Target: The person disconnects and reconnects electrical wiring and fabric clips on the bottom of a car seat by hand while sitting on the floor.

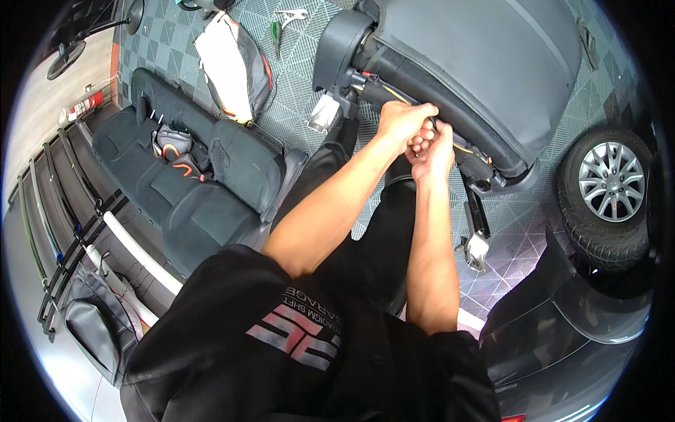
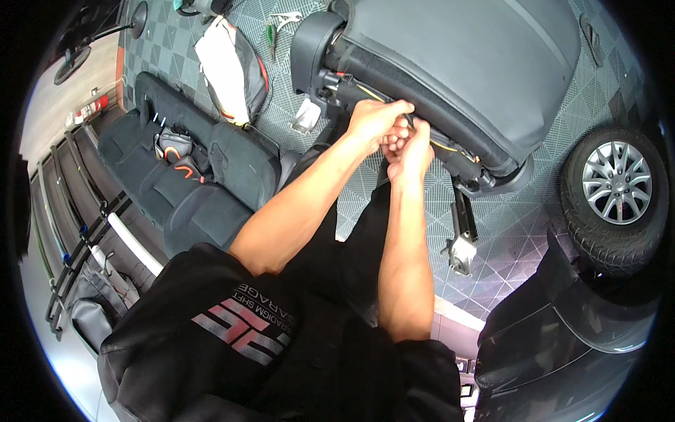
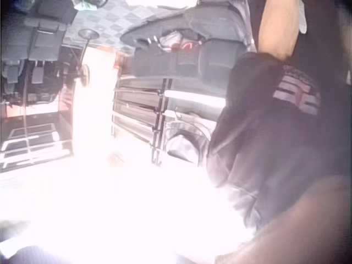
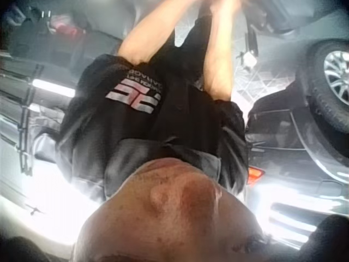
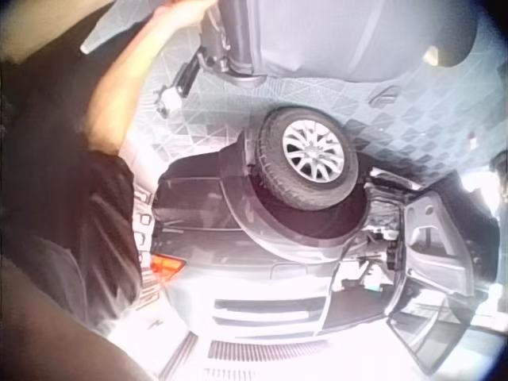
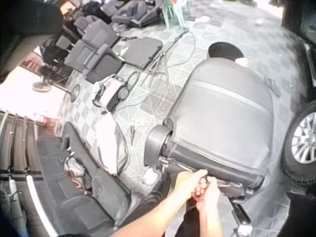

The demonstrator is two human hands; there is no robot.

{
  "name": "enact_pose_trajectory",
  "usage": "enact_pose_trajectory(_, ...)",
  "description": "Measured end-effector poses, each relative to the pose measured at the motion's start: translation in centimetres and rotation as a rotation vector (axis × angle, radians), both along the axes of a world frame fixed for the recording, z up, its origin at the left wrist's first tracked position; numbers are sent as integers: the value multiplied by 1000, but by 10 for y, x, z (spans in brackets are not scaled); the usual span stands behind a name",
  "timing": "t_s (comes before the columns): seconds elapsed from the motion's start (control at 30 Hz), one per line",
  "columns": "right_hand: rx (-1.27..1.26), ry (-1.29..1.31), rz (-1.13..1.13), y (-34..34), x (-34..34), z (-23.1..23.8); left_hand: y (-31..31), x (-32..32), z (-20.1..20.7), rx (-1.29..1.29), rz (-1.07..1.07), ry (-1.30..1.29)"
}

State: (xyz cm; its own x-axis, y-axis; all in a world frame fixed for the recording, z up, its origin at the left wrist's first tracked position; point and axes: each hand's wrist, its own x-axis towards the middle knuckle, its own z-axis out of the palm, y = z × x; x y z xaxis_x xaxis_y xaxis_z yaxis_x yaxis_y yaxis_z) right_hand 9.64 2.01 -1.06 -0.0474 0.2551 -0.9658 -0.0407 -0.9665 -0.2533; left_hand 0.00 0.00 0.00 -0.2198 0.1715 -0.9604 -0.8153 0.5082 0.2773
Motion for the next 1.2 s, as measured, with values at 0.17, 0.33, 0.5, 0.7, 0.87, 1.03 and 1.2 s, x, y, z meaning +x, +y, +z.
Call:
enact_pose_trajectory(0.17, -224, 50, 223, 24, -4, -2, 6, -19, 0, -22, -214, 23)
enact_pose_trajectory(0.33, 40, 23, 147, 26, -6, -15, 4, -10, -2, 6, -97, -54)
enact_pose_trajectory(0.5, 374, -125, 194, 14, -5, -18, 3, 1, -8, -81, -22, 122)
enact_pose_trajectory(0.7, 410, -41, 59, 6, 0, -19, -2, -9, -3, -87, -318, 234)
enact_pose_trajectory(0.87, 409, -4, 64, 3, 2, -24, -2, 12, -31, -222, -250, 513)
enact_pose_trajectory(1.03, 461, -28, 138, 0, 4, -12, -12, 29, -29, -36, 0, 434)
enact_pose_trajectory(1.2, 287, 8, -31, -4, 0, -13, -27, 24, -19, 100, -245, 538)
